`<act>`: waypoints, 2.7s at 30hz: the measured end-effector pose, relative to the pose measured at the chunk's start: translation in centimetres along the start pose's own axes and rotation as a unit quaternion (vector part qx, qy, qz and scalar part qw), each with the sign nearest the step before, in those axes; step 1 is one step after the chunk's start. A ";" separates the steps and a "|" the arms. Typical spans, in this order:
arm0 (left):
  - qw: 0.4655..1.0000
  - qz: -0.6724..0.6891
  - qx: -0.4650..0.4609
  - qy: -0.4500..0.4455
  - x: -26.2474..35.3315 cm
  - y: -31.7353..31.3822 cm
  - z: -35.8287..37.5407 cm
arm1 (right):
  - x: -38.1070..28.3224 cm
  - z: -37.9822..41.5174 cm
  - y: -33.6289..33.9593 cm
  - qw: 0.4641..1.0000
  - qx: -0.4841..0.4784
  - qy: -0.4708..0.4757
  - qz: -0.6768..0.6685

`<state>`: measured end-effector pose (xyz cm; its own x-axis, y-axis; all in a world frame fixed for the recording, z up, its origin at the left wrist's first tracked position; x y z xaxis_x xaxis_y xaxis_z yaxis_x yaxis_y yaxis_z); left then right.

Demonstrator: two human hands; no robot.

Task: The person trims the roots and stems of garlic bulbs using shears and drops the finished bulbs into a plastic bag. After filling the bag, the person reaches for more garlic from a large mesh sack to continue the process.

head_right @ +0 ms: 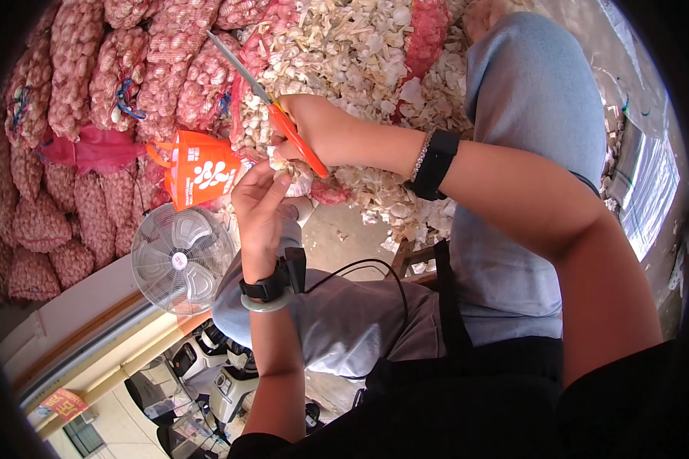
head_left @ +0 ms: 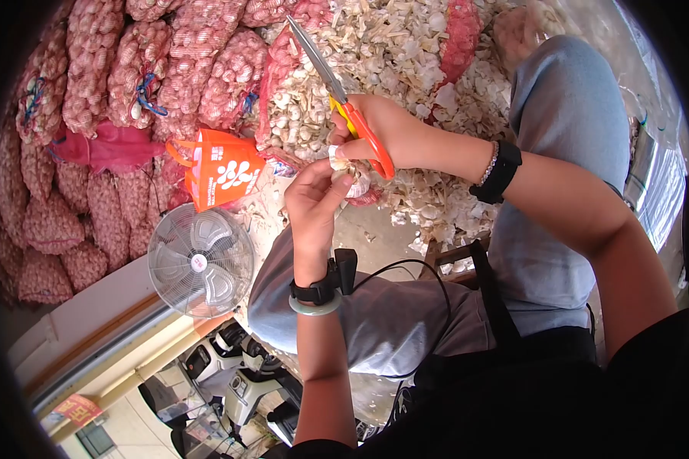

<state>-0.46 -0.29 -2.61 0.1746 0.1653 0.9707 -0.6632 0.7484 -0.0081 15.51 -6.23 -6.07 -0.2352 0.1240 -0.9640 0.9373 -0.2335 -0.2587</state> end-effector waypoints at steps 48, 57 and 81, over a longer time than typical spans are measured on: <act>0.990 0.036 0.075 -0.112 0.8 0.1 0.8 | 1.2 -0.6 0.1 0.981 -0.028 -0.126 -0.141; 0.994 -0.051 0.064 -0.079 0.7 -0.5 0.6 | 1.1 -0.4 0.3 0.984 -0.007 -0.149 -0.096; 0.961 0.166 0.203 -0.081 -0.6 3.2 0.4 | 1.4 1.4 -0.8 0.891 -0.051 -0.054 0.449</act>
<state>-2.95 1.74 -3.17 -0.1908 0.2246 0.9556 -0.8982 0.3528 -0.2622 14.06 -7.24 -7.28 0.6024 -0.1625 -0.7815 0.7774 -0.1022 0.6206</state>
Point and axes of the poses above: each hand's wrist, its own z-axis away from the middle knuckle, its own y-axis out of the back of the hand, x = y × z, the point moved 2 cm from there along -z, towards the middle knuckle, and after that the axes turned 2 degrees about z, right-handed, at the moved point
